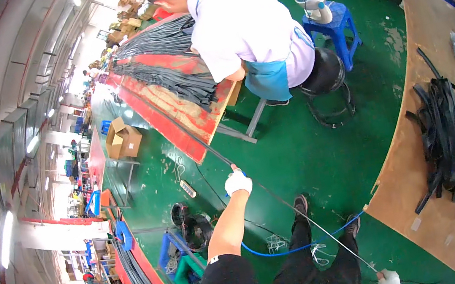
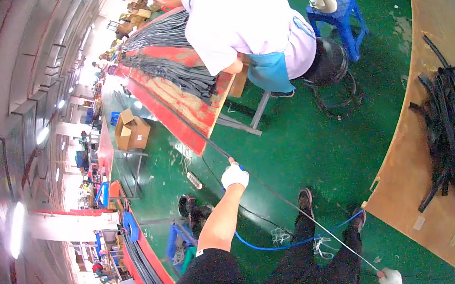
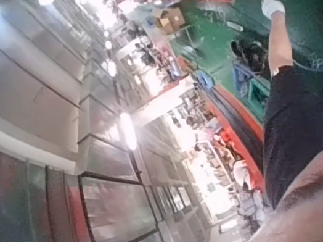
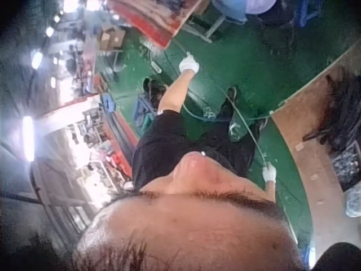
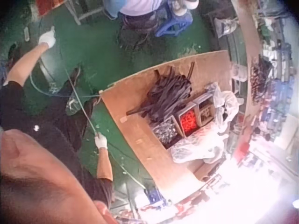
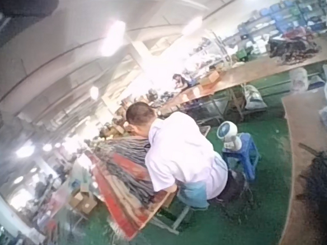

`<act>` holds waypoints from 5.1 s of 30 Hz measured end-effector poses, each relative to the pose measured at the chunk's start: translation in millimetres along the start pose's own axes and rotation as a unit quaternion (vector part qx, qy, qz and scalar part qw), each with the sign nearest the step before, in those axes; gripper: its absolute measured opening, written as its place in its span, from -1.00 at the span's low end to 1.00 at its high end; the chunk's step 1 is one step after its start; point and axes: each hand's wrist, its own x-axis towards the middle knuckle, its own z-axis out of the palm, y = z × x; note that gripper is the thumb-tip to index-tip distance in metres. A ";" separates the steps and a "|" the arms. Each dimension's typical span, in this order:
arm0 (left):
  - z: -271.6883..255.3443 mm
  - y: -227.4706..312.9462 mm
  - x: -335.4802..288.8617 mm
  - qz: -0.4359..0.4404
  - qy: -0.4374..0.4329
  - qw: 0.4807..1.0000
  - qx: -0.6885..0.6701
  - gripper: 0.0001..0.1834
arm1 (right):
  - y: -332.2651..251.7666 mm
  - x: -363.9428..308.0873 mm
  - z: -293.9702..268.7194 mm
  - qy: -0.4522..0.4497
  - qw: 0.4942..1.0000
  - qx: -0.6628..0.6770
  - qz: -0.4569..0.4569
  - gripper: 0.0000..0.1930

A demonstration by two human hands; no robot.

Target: Processing and assembling long black rubber strips at a fabrication floor workbench using hand tools.

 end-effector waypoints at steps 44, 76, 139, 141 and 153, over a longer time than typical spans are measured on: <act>-38.7 -70.3 4.9 0.058 0.003 0.985 -0.163 -0.22 | -111.6 -30.6 5.8 0.023 0.998 0.041 0.053 -0.57; 6.7 -13.0 -63.1 -0.021 0.020 0.989 -0.144 -0.32 | -235.0 11.5 -21.6 0.072 0.989 -0.063 -0.112 -0.63; -48.6 -127.3 44.8 0.209 0.008 0.919 -0.335 -0.14 | -723.5 339.3 74.5 -0.036 0.976 0.030 -0.213 -0.72; -56.0 -123.5 58.4 0.182 0.006 0.921 -0.343 -0.15 | -746.2 354.4 69.3 -0.058 0.974 0.012 -0.218 -0.72; -97.4 -113.5 146.7 0.100 -0.028 0.967 -0.232 -0.02 | -852.3 438.1 32.0 -0.271 0.934 -0.088 -0.216 -0.60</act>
